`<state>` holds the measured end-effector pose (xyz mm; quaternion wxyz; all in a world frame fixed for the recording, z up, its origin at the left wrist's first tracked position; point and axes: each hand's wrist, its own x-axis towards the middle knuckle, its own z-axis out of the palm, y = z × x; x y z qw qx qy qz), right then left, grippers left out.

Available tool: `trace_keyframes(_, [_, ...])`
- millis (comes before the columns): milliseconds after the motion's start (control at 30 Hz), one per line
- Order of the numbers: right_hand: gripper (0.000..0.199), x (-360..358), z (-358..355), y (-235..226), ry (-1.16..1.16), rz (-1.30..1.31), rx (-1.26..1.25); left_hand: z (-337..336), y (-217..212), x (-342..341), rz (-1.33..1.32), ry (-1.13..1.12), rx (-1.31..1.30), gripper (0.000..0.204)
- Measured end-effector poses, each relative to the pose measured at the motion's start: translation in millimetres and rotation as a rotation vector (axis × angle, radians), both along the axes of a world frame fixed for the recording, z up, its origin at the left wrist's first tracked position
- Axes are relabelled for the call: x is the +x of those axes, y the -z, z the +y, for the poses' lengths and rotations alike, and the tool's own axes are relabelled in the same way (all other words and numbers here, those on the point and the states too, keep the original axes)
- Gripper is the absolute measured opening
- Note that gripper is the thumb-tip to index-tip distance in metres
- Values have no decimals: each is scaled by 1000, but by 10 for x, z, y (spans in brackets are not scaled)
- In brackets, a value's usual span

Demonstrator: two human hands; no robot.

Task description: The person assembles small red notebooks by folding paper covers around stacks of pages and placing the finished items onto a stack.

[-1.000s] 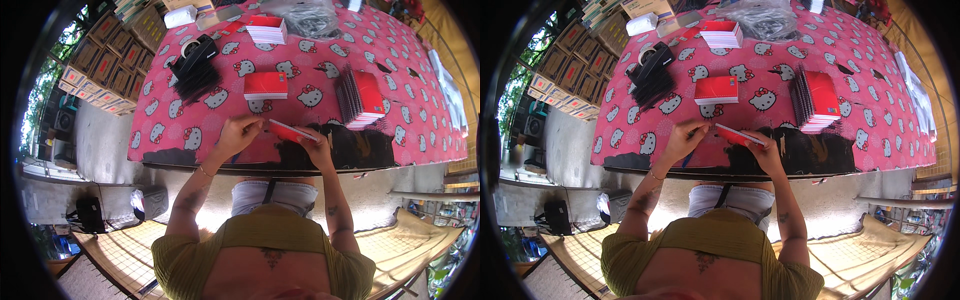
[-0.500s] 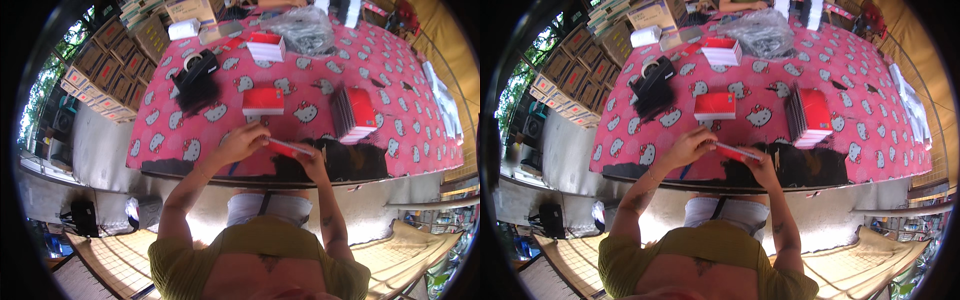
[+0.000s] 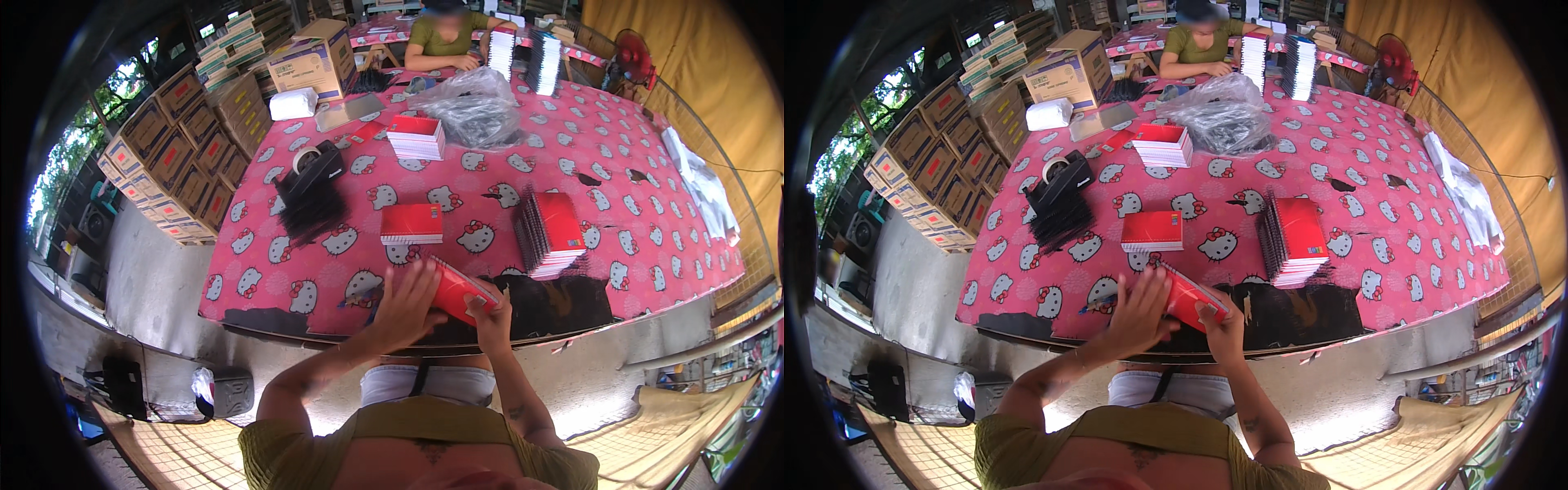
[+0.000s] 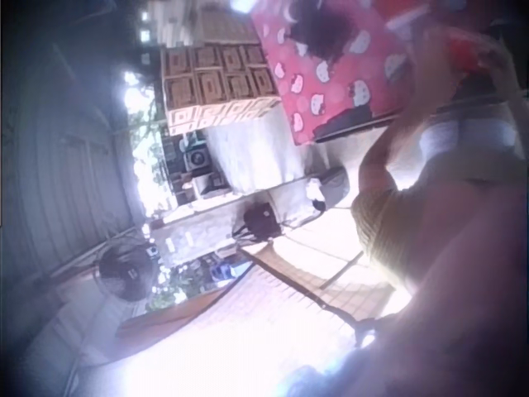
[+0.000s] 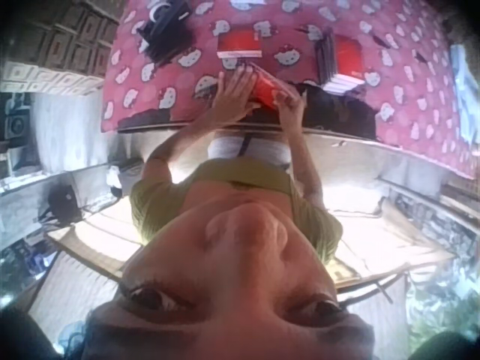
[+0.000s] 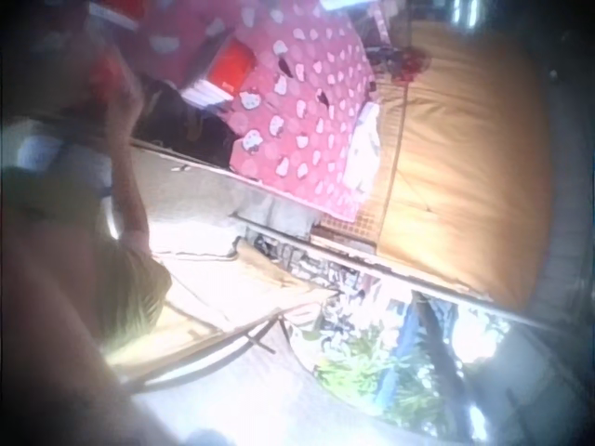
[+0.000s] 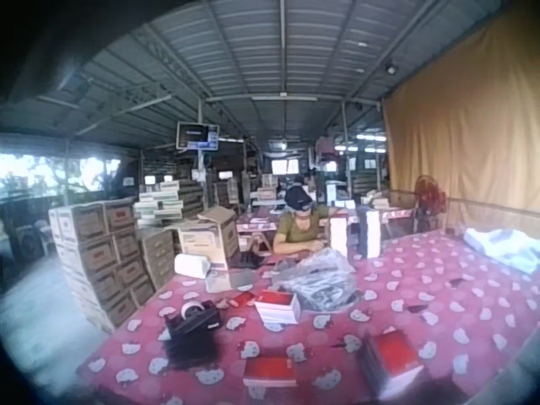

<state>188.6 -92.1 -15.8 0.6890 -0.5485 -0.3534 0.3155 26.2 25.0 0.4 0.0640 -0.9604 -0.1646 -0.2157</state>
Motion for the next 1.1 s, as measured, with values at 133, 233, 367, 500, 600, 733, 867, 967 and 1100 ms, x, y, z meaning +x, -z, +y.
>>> trace_keyframes(133, [28, 15, 58, 42, -93, -189, 20, 105, -220, 106, -69, -116, -45, 84])
trace_keyframes(233, [28, -30, 9, -109, -141, -5, -24, 72, -220, 20, 2, -31, -50, 85])
trace_keyframes(367, [29, 74, 0, -49, -122, -65, 13, -61, -144, 13, 23, -18, -13, 91])
trace_keyframes(500, [29, -52, -23, -211, -155, 38, -62, 79, -283, 56, -40, -51, -27, 89])
trace_keyframes(600, [31, 90, -21, -61, -159, -98, -2, -109, -24, -9, -21, 21, -61, 87])
trace_keyframes(733, [31, -99, -6, -82, -192, 28, -25, 41, -384, 154, -123, -119, -19, 86])
trace_keyframes(867, [30, 31, -23, -189, -149, 76, -32, -173, 6, -16, -148, 16, -133, 80])
trace_keyframes(967, [29, 91, -12, -56, -174, 30, -30, 7, -332, 96, -253, -29, -106, 59])
trace_keyframes(1100, [29, 172, -27, -97, -232, -207, -51, 313, -489, 86, -203, 271, -258, 20])
